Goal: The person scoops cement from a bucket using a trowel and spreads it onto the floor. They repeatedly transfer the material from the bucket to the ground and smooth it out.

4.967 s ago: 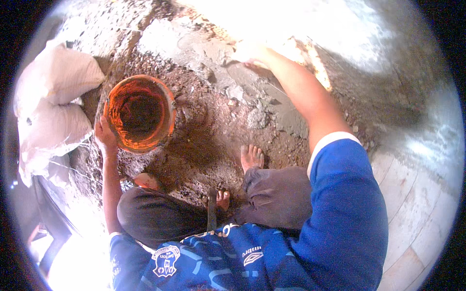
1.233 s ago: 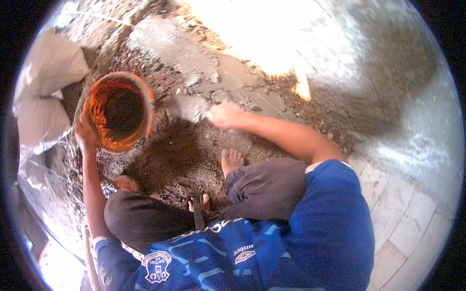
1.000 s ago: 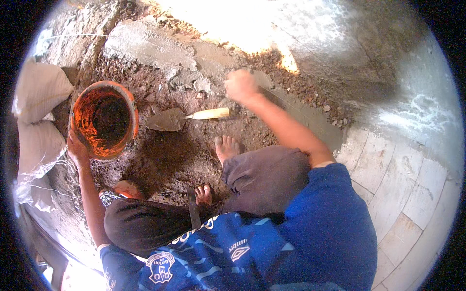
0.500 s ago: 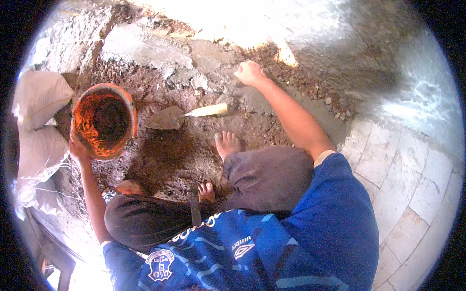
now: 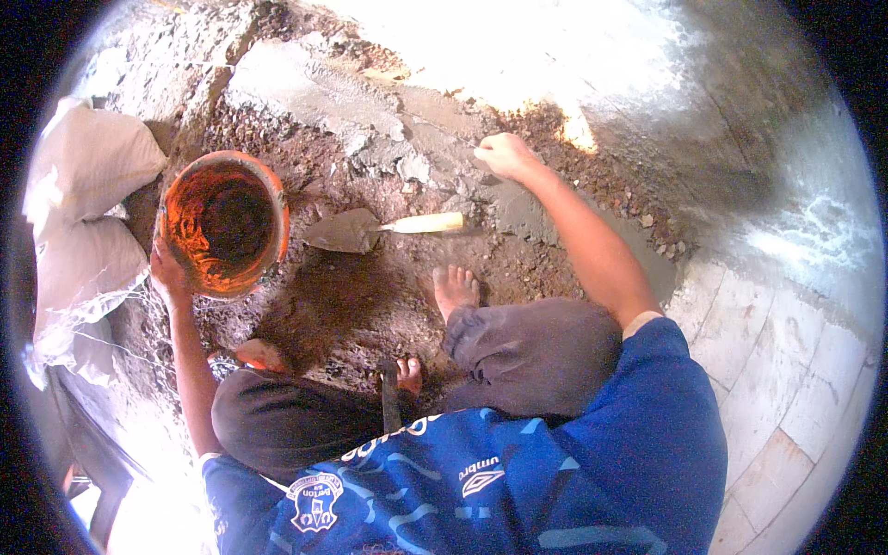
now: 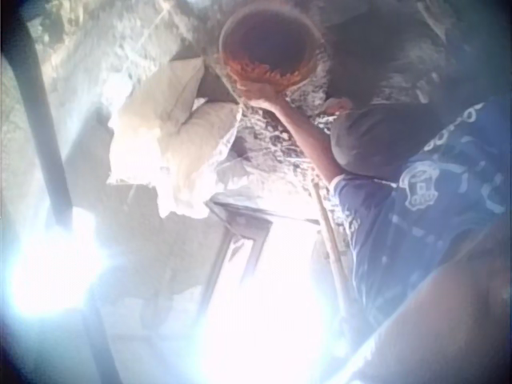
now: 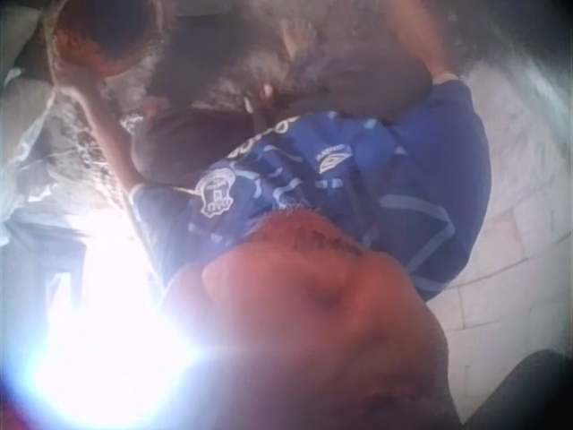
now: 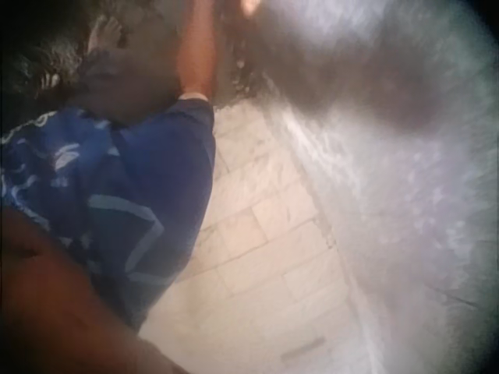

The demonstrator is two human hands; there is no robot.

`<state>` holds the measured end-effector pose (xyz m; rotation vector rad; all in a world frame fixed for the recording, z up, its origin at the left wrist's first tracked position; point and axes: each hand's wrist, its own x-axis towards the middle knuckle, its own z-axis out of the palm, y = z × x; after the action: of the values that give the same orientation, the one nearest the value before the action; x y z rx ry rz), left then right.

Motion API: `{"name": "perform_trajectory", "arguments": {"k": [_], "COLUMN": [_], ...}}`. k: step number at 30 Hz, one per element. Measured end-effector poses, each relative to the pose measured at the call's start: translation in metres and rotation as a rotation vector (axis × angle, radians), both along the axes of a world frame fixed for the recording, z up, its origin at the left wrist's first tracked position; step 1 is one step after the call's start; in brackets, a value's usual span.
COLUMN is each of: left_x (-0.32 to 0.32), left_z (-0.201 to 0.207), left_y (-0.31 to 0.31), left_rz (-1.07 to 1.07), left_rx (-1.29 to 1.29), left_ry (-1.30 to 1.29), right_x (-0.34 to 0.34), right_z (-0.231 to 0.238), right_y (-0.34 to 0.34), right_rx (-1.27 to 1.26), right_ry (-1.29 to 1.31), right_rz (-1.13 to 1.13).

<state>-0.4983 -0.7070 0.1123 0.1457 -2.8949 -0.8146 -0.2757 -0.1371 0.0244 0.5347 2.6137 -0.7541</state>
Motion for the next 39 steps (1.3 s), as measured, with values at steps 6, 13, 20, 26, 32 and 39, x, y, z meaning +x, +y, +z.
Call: {"name": "perform_trajectory", "arguments": {"k": [6,13,20,26,32,39], "left_x": [-0.004,-0.006,0.0,-0.001,0.002,0.008], "left_z": [-0.01,-0.003,0.002,-0.005,-0.005,-0.01], "left_y": [-0.007,-0.004,-0.002,-0.007,-0.001,-0.023], "left_rz": [0.023,-0.005,-0.03,0.0,-0.018,0.066], "left_rx": [-0.031,0.017,0.09,0.04,0.029,0.028], "left_ry": [0.022,-0.024,-0.039,0.01,0.022,-0.006], "right_x": [0.001,-0.007,-0.015,0.008,0.026,0.006], "right_z": [0.042,0.049,0.025,0.014,-0.001,0.054], "right_y": [-0.016,-0.028,-0.045,-0.098,-0.149,-0.145], "right_rx": [0.018,0.083,0.451,0.133,0.215,-0.005], "right_ry": [-0.101,0.014,0.092,0.38,0.261,-0.148], "right_rz": [-0.02,-0.054,0.086,0.533,0.8,0.576]}}
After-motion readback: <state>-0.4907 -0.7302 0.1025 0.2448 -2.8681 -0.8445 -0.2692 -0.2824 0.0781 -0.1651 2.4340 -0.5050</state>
